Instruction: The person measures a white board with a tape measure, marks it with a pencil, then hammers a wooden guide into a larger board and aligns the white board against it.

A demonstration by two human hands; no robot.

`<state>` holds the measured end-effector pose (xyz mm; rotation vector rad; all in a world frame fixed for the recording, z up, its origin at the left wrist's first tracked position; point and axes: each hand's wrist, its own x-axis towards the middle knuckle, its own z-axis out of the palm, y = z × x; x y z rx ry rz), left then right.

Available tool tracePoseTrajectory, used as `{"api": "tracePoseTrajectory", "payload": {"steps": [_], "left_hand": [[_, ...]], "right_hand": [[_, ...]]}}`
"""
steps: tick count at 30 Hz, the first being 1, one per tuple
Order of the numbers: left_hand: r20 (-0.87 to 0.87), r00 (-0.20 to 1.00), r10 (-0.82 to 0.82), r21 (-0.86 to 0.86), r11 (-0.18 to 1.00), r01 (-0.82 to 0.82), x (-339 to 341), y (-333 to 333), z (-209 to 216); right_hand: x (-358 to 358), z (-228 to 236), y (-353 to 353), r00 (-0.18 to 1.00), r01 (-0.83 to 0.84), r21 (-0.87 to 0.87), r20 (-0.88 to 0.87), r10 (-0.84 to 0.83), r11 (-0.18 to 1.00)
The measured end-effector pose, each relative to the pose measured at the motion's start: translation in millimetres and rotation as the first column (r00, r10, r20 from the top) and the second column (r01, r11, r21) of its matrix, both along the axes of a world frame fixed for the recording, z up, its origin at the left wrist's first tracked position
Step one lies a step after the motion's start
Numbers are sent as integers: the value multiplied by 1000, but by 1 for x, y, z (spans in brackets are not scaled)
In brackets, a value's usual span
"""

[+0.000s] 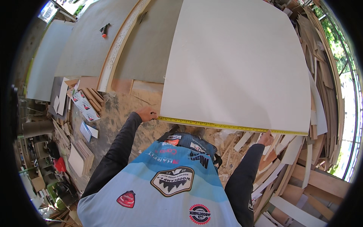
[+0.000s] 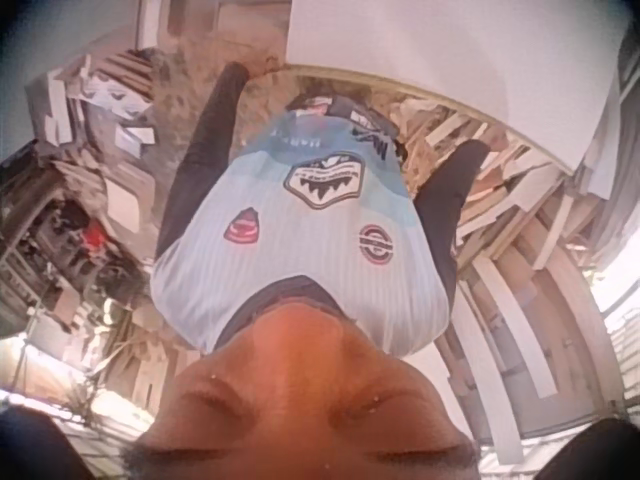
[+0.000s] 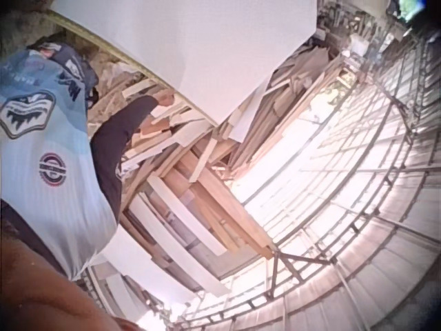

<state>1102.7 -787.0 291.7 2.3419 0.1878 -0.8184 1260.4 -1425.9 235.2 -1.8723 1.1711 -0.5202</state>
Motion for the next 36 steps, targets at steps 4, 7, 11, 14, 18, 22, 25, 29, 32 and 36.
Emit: {"api": "tracePoseTrajectory", "payload": {"steps": [4,7,11,14,18,22,25,29,32,36], "left_hand": [[-120,993,20,-8,1000,-21,13,-2,0],[-189,982,16,-42,999,-25,18,3,-5],[-255,966,-51,-123,992,20,39,-7,14],[-277,960,-38,-187,982,-15,28,6,-1],[-336,941,33,-224,968,-114,29,4,4],[-376,926,28,-253,959,-131,26,5,1],[-229,970,-83,-293,956,13,33,-2,-21],[112,977,-181,-277,939,205,25,-5,-11],[183,978,-100,-248,958,144,12,-10,11],[228,974,3,-188,981,41,23,-34,32]], "right_hand": [[-1,-1,5,1000,-3,-37,-13,3,999],[-3,0,12,996,-38,-32,-77,35,999],[-12,8,12,991,-8,-58,-134,0,998],[-7,9,41,994,12,-68,-108,-20,998],[-5,-3,35,991,-35,-116,-132,20,993],[-6,-27,33,992,-47,-2,120,46,999],[-24,-41,-15,913,-230,-197,295,281,953],[-4,-11,4,933,-268,82,269,237,960],[16,45,96,874,-303,325,470,125,896],[28,63,181,625,-726,157,557,547,669]]}}
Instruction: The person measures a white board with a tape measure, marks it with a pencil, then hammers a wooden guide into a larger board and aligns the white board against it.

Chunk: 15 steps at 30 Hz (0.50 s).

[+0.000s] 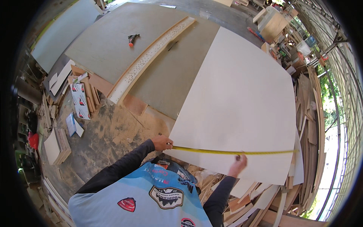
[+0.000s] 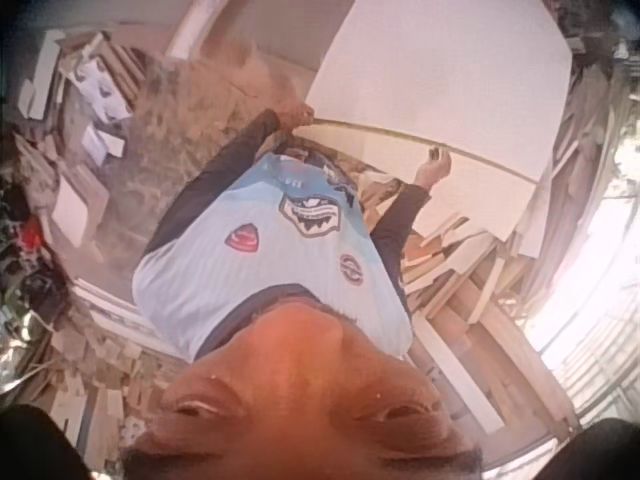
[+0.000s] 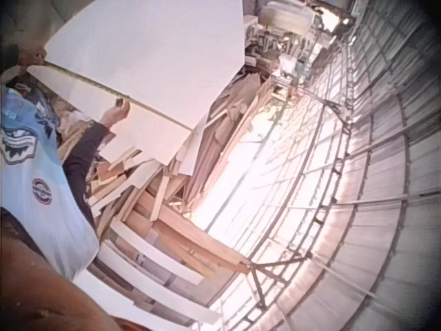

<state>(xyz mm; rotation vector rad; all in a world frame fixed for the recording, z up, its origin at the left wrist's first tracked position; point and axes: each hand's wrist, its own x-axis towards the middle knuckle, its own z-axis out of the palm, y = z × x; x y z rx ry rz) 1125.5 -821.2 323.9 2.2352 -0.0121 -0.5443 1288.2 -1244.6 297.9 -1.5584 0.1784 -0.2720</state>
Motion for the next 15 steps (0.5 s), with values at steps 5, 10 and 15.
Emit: {"api": "tracePoseTrajectory", "payload": {"steps": [5,10,15], "left_hand": [[28,954,299,-204,936,-287,-4,7,-12],[-149,715,683,-390,624,-677,-33,55,-14],[-228,331,916,-469,195,-862,-76,158,7]], "right_hand": [[-35,25,186,765,-533,285,-240,597,797],[-66,27,273,301,-937,91,-272,914,336],[-75,8,270,346,-922,48,-341,874,384]]}}
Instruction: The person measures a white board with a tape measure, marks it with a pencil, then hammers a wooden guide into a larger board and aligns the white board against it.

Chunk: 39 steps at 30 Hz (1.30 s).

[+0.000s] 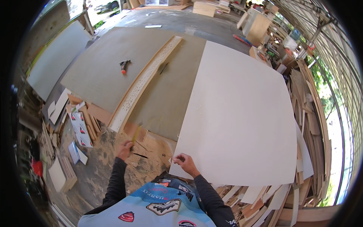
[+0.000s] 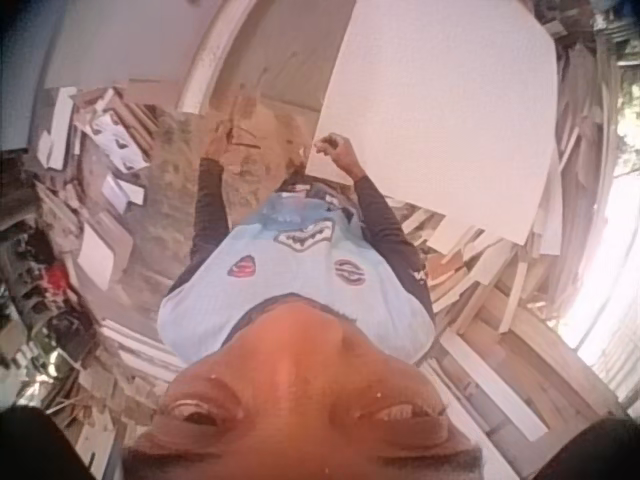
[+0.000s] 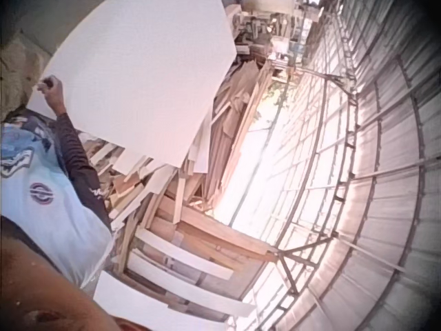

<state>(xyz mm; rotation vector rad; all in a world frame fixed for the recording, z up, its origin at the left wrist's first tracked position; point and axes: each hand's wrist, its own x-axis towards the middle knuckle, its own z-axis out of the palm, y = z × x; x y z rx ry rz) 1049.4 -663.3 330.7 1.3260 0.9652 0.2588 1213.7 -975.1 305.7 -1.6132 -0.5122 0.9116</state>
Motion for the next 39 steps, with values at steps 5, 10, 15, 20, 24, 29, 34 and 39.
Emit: {"api": "tracePoseTrajectory", "payload": {"steps": [5,10,15,20,24,29,34,39], "left_hand": [[136,985,106,395,906,-152,-30,141,-7],[-64,911,408,646,712,-274,-10,268,-40],[-185,838,513,935,354,-11,67,320,-64],[-351,871,343,898,387,209,127,358,-92],[-473,855,214,797,518,311,165,342,-113],[-402,893,200,869,389,305,158,349,-116],[-252,807,533,941,328,77,147,287,-94],[219,792,570,914,163,-371,97,156,-80]], "right_hand": [[-6,-12,-59,928,368,-54,-42,-370,928],[-31,-12,-111,622,781,-14,-80,-779,625],[-57,-22,-164,350,936,-41,165,-922,348],[-85,-46,-200,235,971,-27,284,-929,238],[-117,-38,-212,261,964,-156,375,-889,217],[-127,-27,-207,398,893,-364,369,-840,263],[-137,-48,-244,391,853,-432,160,-906,292],[-129,-92,-310,150,905,-409,58,-987,114]]}}
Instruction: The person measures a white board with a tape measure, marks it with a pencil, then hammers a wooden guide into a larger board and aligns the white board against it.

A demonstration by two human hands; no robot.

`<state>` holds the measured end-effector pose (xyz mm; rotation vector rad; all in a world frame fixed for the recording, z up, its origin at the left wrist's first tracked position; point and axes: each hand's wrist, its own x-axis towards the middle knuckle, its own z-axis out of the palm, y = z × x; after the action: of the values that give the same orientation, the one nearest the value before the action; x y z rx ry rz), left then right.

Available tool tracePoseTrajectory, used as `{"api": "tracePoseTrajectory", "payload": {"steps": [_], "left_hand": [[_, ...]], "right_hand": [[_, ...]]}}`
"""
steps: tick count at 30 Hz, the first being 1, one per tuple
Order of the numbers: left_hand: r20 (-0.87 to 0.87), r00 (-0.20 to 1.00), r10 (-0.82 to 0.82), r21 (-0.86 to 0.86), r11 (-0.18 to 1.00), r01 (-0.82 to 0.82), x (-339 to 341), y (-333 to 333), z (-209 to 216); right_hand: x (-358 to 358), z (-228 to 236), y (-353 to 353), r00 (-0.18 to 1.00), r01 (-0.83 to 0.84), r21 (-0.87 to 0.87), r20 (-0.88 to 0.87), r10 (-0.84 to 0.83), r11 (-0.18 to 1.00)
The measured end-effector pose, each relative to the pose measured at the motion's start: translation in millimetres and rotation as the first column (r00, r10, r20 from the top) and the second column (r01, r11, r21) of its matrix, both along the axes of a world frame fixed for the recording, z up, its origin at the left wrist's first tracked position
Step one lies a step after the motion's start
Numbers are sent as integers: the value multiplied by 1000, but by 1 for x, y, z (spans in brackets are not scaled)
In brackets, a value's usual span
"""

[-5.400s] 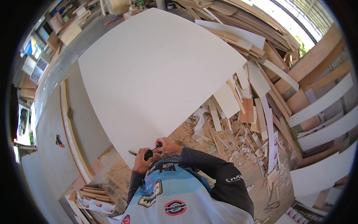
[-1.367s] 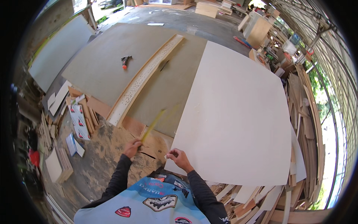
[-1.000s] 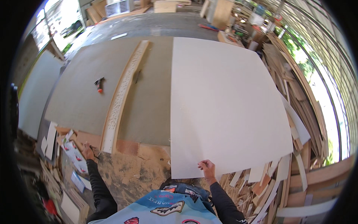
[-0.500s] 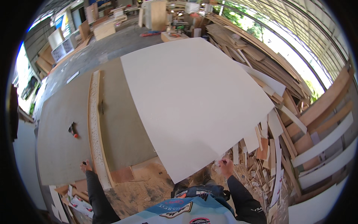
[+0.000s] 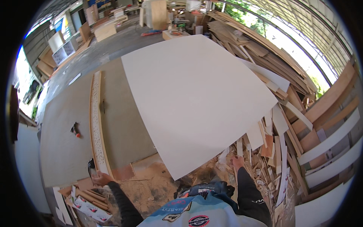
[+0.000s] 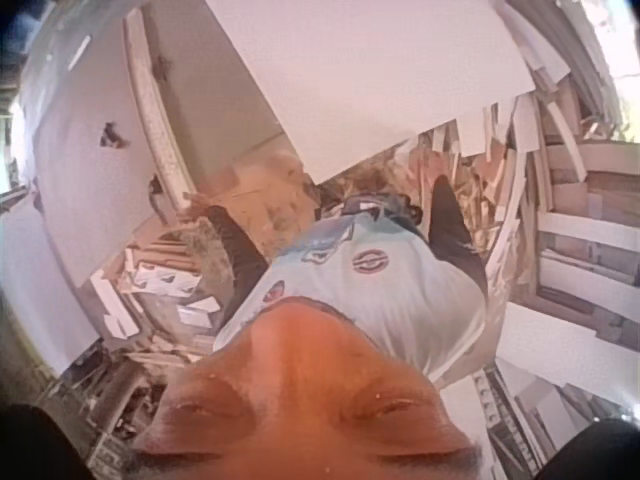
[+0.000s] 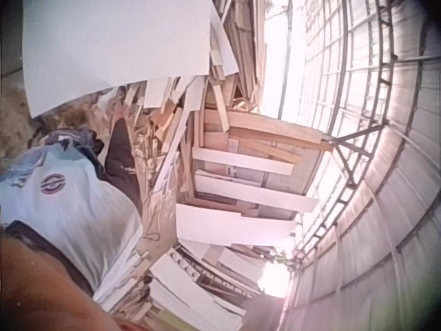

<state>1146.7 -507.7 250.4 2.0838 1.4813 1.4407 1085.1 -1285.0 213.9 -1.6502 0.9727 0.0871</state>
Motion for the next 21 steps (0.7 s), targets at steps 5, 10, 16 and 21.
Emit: {"api": "tracePoseTrajectory", "payload": {"steps": [5,10,16,21], "left_hand": [[130,962,-240,-209,942,263,-66,-191,-45],[722,668,-181,-690,-264,674,-87,-343,-39],[771,568,286,-556,-133,821,-63,-396,-85],[789,532,307,-592,150,792,-52,-412,-56]], "right_hand": [[52,12,-19,993,70,21,91,-71,997],[93,3,-74,956,208,109,187,-226,972],[160,-9,-173,866,262,299,347,-360,918],[194,0,-213,854,186,437,370,-364,880]]}}
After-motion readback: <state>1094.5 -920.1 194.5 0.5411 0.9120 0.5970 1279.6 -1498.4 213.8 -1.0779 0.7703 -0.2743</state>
